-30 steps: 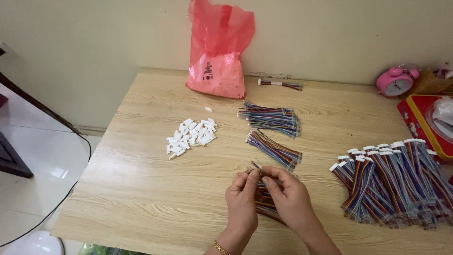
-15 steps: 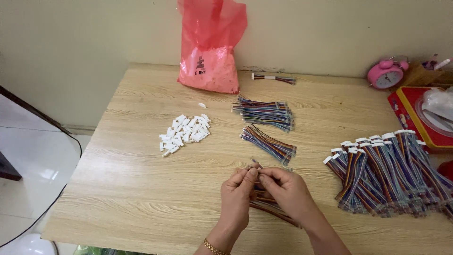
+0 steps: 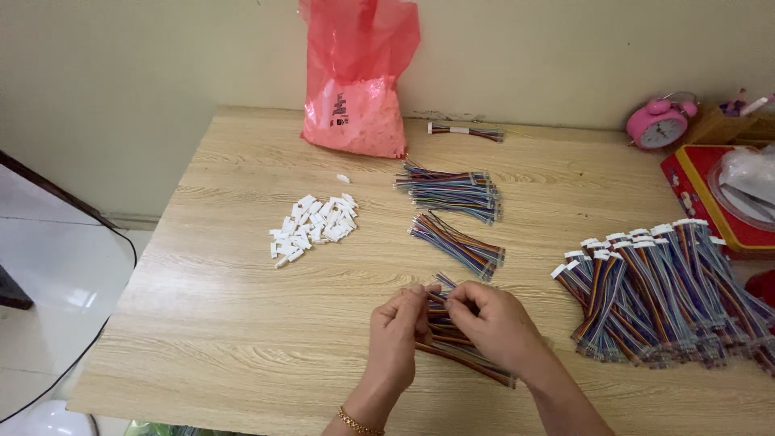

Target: Manually inserting multi-colored wires into white plastic connector housings to create wire harnesses.

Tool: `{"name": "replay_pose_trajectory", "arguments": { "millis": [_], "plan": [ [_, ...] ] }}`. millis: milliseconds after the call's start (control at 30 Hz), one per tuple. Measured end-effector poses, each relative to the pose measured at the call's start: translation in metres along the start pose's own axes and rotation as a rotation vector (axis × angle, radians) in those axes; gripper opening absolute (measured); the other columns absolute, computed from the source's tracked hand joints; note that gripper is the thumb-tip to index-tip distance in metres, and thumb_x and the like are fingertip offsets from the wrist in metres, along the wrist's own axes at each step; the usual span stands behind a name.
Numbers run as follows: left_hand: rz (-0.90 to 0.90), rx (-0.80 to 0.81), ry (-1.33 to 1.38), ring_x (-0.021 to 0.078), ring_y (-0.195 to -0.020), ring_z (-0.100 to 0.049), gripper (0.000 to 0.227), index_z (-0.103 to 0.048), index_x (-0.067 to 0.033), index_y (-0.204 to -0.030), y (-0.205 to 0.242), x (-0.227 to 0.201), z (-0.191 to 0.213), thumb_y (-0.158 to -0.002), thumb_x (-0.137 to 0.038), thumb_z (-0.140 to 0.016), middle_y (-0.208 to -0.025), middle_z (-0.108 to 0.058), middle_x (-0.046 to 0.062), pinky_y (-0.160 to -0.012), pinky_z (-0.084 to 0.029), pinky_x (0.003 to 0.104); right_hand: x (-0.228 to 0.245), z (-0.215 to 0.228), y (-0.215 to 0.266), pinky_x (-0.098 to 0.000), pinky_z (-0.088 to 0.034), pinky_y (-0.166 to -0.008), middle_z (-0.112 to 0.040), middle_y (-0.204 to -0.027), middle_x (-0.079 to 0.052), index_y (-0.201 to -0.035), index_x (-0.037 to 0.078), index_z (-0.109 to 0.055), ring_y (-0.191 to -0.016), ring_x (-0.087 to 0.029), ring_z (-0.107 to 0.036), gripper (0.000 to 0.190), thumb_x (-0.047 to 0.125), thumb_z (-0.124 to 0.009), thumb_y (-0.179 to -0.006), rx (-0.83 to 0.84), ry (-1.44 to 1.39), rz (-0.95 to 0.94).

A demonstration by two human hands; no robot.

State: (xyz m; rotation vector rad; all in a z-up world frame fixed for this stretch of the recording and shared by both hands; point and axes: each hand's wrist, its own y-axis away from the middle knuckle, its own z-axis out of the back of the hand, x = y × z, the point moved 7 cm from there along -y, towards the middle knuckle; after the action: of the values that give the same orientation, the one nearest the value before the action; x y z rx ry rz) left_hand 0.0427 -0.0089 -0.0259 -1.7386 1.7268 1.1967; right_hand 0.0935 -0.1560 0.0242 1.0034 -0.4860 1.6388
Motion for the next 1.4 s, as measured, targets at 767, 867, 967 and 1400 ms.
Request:
{"name": "replay_pose_trajectory", "arguments": {
  "millis": [767, 867, 967, 1400],
  "plan": [
    [-0.041, -0.172, 0.072, 0.0076, -0.049, -0.039, 0.027, -0.073, 0.0002, -0.088, -0.006, 0.015, 0.008, -0.1, -0.022, -0.065, -0.057, -0.048, -0.002, -0.046, -0.031, 0.025, 0.011, -0.006, -0.024, -0.0271, -0.053, -0.067, -0.073, -0.077, 0.004, -0.1, 0.005, -0.076, -0.072, -0.004, -0.061, 0.023, 0.025, -0.069, -0.091, 0.257, -0.079, -0.003],
    [-0.119, -0.178, 0.002, 0.0059, -0.052, -0.04, 0.027, -0.072, 0.0009, -0.089, -0.006, 0.012, 0.01, -0.101, -0.022, -0.065, -0.062, -0.052, -0.003, -0.047, -0.033, 0.024, 0.016, -0.007, -0.022, -0.0273, -0.055, -0.069, -0.076, -0.077, 0.003, -0.1, 0.006, -0.076, -0.073, -0.005, -0.064, 0.024, 0.027, -0.067, -0.092, 0.233, -0.014, -0.058],
    [-0.11, -0.154, -0.079, 0.0057, -0.052, -0.043, 0.027, -0.074, -0.0015, -0.092, -0.001, 0.002, 0.005, -0.099, -0.025, -0.063, -0.064, -0.058, -0.003, -0.047, -0.036, 0.023, 0.004, -0.013, -0.025, -0.0287, -0.054, -0.068, -0.074, -0.075, 0.0, -0.097, 0.005, -0.076, -0.071, -0.007, -0.063, 0.025, 0.028, -0.066, -0.094, 0.242, 0.036, -0.086],
    [0.053, -0.144, -0.071, 0.0079, -0.05, -0.05, 0.018, -0.074, -0.0013, -0.088, -0.009, 0.011, 0.026, -0.095, -0.018, -0.07, -0.067, -0.064, 0.001, -0.044, -0.04, 0.024, 0.001, -0.02, -0.025, -0.0284, -0.056, -0.069, -0.077, -0.075, 0.0, -0.094, 0.004, -0.077, -0.071, -0.007, -0.066, 0.027, 0.03, -0.067, -0.092, 0.293, 0.066, -0.077]
  ]
}}
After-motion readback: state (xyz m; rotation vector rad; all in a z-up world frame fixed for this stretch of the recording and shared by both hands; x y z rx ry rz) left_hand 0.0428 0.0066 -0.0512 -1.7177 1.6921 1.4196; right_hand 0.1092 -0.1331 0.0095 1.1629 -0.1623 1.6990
